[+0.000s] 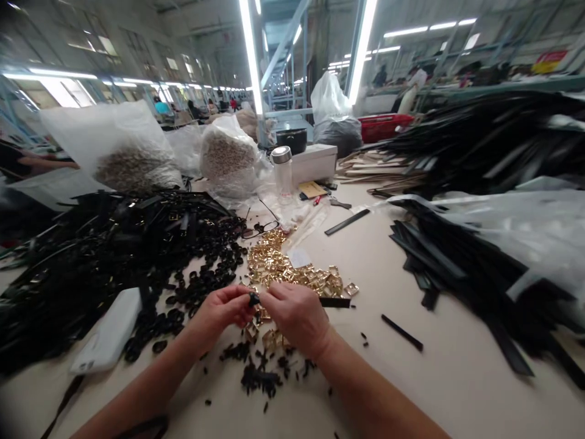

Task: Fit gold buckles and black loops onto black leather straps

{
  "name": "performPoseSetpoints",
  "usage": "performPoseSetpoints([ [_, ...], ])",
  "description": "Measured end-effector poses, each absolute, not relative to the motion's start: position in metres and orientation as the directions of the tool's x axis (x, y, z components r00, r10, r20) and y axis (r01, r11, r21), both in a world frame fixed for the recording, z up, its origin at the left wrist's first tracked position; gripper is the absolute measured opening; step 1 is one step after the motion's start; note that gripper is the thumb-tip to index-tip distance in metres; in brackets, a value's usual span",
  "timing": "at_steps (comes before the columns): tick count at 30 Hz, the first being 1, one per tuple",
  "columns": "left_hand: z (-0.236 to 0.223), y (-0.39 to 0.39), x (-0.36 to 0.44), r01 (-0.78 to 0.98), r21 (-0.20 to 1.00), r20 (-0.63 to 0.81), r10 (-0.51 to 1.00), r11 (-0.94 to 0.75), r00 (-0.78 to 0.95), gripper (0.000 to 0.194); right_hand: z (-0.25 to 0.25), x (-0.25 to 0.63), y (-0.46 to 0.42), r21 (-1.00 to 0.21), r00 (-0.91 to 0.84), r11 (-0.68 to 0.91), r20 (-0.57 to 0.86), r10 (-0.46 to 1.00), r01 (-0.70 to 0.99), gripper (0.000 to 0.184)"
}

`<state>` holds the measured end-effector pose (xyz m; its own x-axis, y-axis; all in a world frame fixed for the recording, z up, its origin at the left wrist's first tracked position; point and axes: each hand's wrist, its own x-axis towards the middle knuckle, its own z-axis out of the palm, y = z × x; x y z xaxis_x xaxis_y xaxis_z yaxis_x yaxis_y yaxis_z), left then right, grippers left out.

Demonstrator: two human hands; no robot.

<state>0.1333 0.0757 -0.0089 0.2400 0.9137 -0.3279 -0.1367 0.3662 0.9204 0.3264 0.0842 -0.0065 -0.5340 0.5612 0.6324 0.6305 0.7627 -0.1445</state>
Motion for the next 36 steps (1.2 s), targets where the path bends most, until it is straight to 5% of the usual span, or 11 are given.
performPoseSetpoints([
  [4, -0.010, 0.075, 0.136, -0.055, 0.932, -0.334, 0.906, 0.359, 0.260, 0.035, -0.010, 0.326, 0.085, -0.183, -0.553, 0.769, 0.597, 0.582, 0.613, 0.034],
  [8, -0.010, 0.076, 0.135, -0.013, 0.945, -0.313, 0.918, 0.326, 0.245, 0.033, -0.012, 0.326, 0.084, -0.371, -0.479, 0.719, 0.557, 0.678, 0.587, 0.022],
  [12, -0.009, 0.073, 0.140, 0.049, 0.953, -0.300, 0.908, 0.299, 0.292, 0.031, -0.010, 0.324, 0.080, -0.512, -0.411, 0.636, 0.491, 0.768, 0.577, 0.054],
  [28, 0.000, 0.078, 0.129, 0.095, 0.989, -0.120, 0.988, 0.111, 0.097, 0.026, -0.006, 0.337, 0.090, -0.304, -0.501, 0.665, 0.469, 0.728, 0.682, 0.029],
  [36, -0.005, 0.079, 0.127, 0.069, 0.992, -0.114, 0.986, 0.106, 0.119, 0.025, -0.013, 0.333, 0.089, -0.364, -0.479, 0.707, 0.542, 0.690, 0.607, 0.029],
])
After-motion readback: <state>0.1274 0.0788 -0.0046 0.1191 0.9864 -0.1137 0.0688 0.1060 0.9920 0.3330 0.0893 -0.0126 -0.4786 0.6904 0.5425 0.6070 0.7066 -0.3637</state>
